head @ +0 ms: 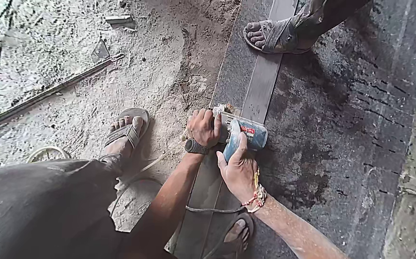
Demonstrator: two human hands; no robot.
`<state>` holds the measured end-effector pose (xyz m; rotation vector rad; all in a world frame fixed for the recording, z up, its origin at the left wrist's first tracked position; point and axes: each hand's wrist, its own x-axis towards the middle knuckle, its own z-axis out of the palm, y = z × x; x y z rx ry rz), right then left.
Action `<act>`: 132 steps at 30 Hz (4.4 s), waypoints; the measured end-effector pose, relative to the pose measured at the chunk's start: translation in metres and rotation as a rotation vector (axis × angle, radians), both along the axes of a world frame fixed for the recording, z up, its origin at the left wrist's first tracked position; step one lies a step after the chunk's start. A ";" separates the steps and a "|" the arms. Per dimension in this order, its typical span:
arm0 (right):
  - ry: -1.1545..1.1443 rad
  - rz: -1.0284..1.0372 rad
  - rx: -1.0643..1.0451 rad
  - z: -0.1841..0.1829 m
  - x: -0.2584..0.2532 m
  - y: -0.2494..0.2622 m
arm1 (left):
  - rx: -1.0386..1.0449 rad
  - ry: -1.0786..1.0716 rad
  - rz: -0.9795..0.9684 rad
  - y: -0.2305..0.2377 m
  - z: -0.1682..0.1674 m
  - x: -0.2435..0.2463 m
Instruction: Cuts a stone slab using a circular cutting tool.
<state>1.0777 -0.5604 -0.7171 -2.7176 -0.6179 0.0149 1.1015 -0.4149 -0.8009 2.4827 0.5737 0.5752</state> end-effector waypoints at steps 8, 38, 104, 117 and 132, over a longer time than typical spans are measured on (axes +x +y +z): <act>0.006 -0.004 -0.024 0.003 0.005 0.002 | 0.002 0.016 0.002 0.001 0.000 0.005; 0.716 -0.403 0.208 0.016 0.032 0.018 | -0.024 -0.009 0.031 0.005 0.000 0.026; -0.185 -0.817 0.417 -0.037 0.053 0.090 | -0.132 0.058 -0.037 0.021 0.008 0.067; -0.165 -0.889 0.377 -0.035 0.062 0.097 | -0.268 0.093 -0.031 0.010 0.018 0.053; -0.156 -0.892 0.337 -0.030 0.075 0.100 | -0.623 0.111 0.036 0.009 0.030 0.050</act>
